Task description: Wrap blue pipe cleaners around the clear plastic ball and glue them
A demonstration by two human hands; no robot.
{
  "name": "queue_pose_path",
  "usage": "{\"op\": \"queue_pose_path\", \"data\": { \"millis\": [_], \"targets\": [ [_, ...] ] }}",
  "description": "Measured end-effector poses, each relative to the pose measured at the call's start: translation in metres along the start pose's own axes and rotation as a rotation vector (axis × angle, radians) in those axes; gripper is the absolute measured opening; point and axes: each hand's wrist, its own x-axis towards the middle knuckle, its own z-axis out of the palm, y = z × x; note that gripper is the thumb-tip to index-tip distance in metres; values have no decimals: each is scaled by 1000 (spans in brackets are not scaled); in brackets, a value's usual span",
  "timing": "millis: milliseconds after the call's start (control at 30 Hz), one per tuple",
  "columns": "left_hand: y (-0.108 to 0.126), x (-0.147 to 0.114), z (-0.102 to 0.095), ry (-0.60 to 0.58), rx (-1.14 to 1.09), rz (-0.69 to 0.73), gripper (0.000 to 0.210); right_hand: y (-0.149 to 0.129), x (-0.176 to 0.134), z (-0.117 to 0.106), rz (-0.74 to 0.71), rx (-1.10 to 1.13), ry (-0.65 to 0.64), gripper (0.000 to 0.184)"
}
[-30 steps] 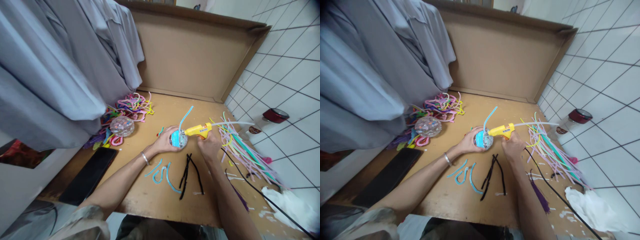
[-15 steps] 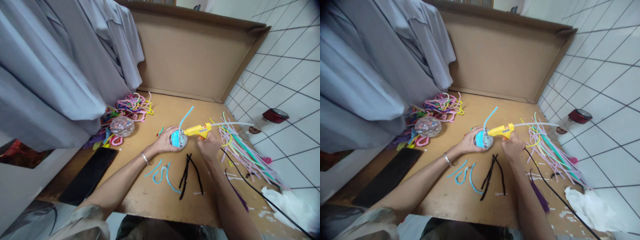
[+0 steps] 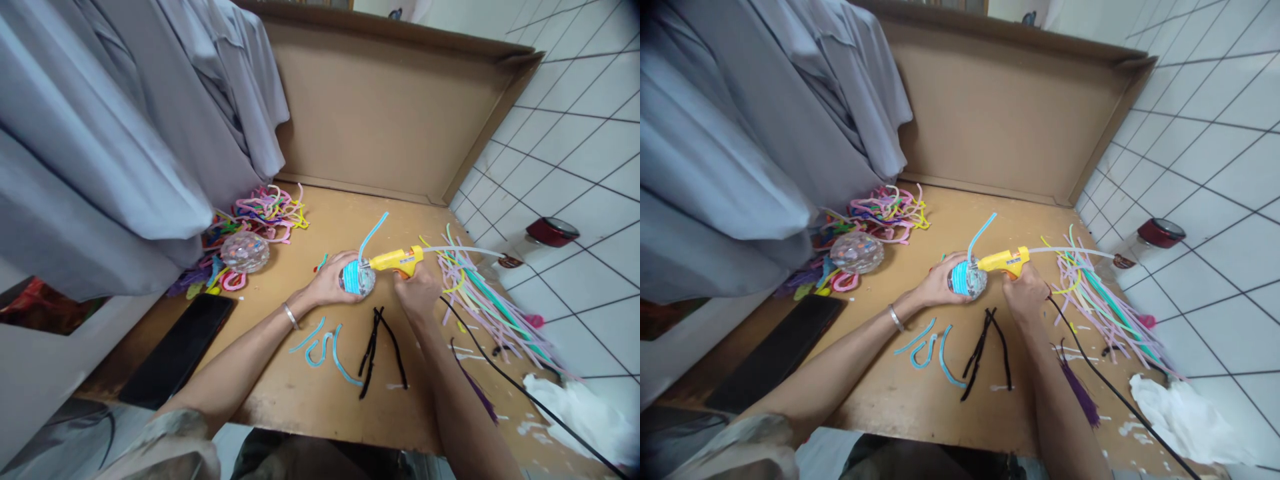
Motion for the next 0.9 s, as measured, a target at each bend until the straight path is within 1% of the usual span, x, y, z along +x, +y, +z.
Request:
{"op": "queue_pose_path", "data": {
  "millis": [133, 400, 600, 767, 833, 900],
  "targets": [
    [-1, 0, 0, -1, 17, -2, 87, -1, 0, -2, 6, -8, -31, 16],
    [0, 0, 0, 0, 28, -2, 86, -2, 0, 0, 17, 36, -47, 30],
    [-1, 0, 1, -2, 30, -8, 87, -1, 1, 3, 29, 49, -39, 31],
    [0, 0, 0, -2, 35, 0, 87, -1, 1, 4, 47, 42, -84, 32],
    [0, 0, 0, -6, 36, -6, 87, 0, 3, 5, 73, 42, -88, 36],
    [0, 0, 0, -8, 39, -17, 88, 3, 6, 6, 137, 25, -86, 39]
  ]
}}
